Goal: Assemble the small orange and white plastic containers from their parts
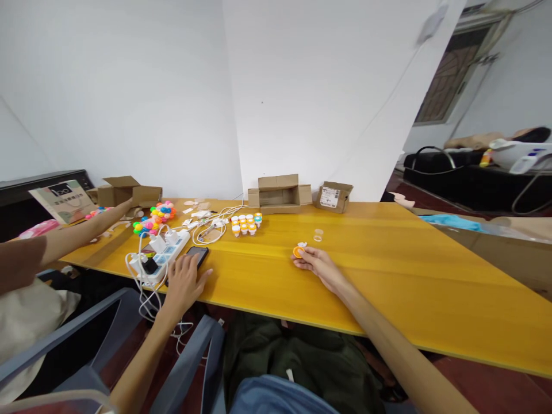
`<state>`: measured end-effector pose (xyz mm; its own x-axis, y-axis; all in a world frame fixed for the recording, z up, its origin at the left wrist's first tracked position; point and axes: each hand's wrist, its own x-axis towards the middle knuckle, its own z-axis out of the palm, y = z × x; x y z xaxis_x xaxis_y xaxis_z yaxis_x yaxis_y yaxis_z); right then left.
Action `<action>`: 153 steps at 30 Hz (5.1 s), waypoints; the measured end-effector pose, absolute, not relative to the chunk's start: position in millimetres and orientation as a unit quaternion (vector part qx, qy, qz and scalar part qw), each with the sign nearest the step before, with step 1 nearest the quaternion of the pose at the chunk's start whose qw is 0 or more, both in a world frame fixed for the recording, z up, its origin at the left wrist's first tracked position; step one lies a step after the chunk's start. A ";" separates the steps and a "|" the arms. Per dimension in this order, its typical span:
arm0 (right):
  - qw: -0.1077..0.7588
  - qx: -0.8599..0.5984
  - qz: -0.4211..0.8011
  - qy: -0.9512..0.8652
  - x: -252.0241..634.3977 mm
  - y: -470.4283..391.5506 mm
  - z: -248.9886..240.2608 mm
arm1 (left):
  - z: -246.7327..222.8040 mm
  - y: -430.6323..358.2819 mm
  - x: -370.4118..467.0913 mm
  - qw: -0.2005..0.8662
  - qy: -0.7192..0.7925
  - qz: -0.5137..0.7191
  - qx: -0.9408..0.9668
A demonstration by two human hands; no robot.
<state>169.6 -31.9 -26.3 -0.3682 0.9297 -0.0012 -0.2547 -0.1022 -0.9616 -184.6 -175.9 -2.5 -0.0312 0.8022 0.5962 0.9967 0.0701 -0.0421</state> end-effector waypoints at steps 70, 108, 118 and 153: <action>0.395 -0.349 0.115 -0.842 176.7 -29.9 -24.4 | -22.3 -20.2 -7.3 -0.263 -0.414 -0.395 -0.777; 0.380 -0.383 0.159 -0.827 177.0 -21.9 -27.4 | -18.4 -27.2 -3.3 -0.231 -0.411 -0.395 -0.789; 0.383 -0.366 0.199 -0.824 179.9 -19.7 -24.3 | -19.6 -25.2 -2.8 -0.258 -0.405 -0.390 -0.786; 0.395 -0.397 0.170 -0.811 173.9 -25.7 -22.8 | -21.0 -24.1 -2.5 -0.221 -0.415 -0.386 -0.794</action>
